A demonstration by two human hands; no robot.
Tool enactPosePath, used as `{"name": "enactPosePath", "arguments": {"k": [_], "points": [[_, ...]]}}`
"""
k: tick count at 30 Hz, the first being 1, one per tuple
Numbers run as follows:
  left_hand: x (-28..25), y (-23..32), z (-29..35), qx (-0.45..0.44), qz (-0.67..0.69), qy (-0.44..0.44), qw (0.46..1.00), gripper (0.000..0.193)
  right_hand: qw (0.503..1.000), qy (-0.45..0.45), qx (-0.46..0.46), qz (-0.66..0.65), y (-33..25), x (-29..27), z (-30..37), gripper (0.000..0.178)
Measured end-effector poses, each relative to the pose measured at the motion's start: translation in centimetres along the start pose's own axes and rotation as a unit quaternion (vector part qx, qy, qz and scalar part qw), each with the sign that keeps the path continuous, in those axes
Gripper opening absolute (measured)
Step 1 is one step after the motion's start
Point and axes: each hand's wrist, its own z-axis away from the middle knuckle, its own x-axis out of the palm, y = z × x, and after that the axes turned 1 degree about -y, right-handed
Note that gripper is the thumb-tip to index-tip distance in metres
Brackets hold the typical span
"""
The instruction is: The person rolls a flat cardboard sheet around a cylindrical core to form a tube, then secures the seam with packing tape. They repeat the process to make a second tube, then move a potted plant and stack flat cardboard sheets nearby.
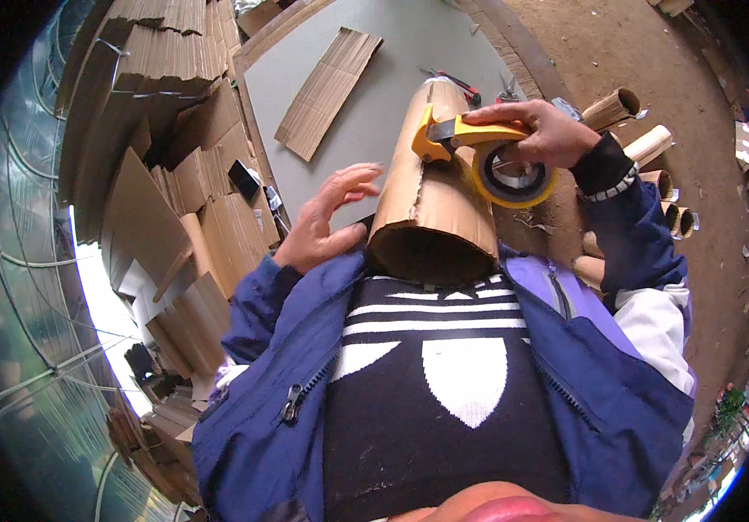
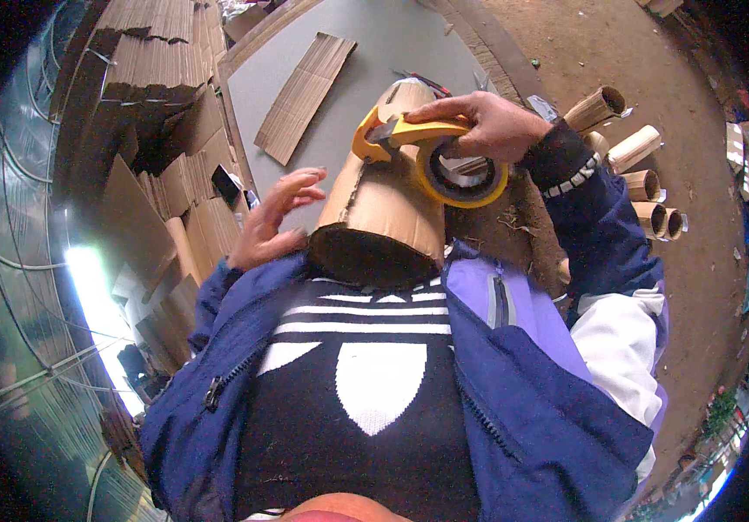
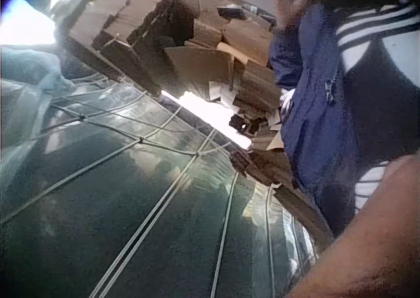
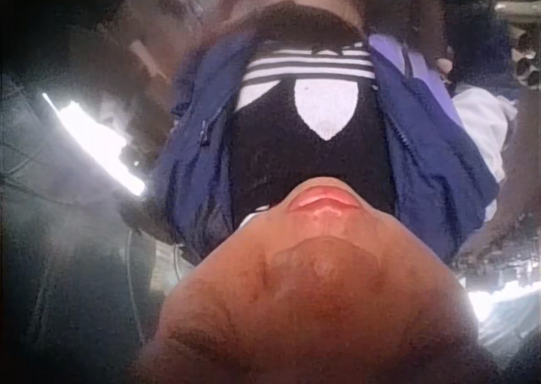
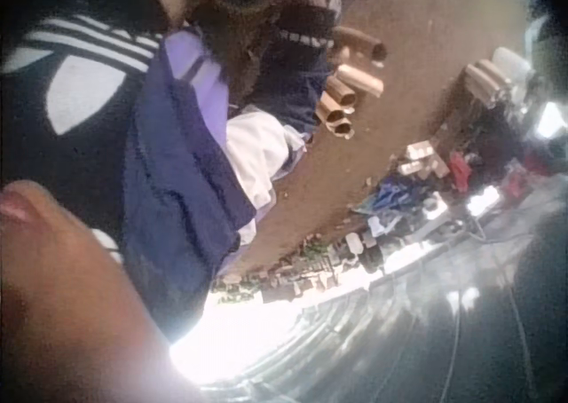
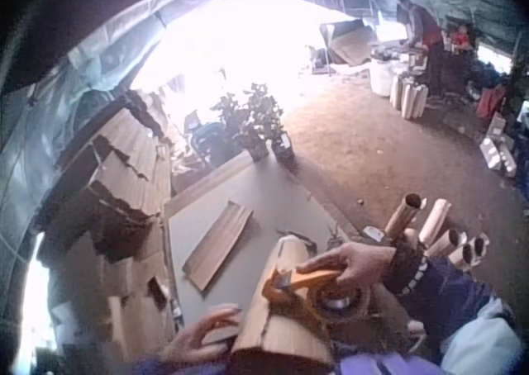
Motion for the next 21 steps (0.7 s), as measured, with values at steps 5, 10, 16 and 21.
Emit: {"name": "enactPosePath", "arguments": {"k": [5,10,16,21], "points": [[1.0,4.2,-3.8,0.255,-0.39,-0.117,0.877,0.04,0.996,-0.008,0.008,0.083,-2.2,0.7,-2.2,0.058],[-0.3,2.6,-3.4,0.264,-0.375,-0.09,0.884,0.026,0.953,0.036,-0.113,0.278,-1.6,0.8,0.6,0.061],[-2.1,0.2,-1.1,0.276,-0.362,-0.044,0.889,0.025,0.971,0.131,-0.059,0.191,4.3,4.9,7.0,0.065],[-2.0,-3.7,1.7,0.274,-0.254,0.098,0.922,0.024,0.984,0.174,-0.032,0.027,8.3,9.9,8.4,0.063]]}}
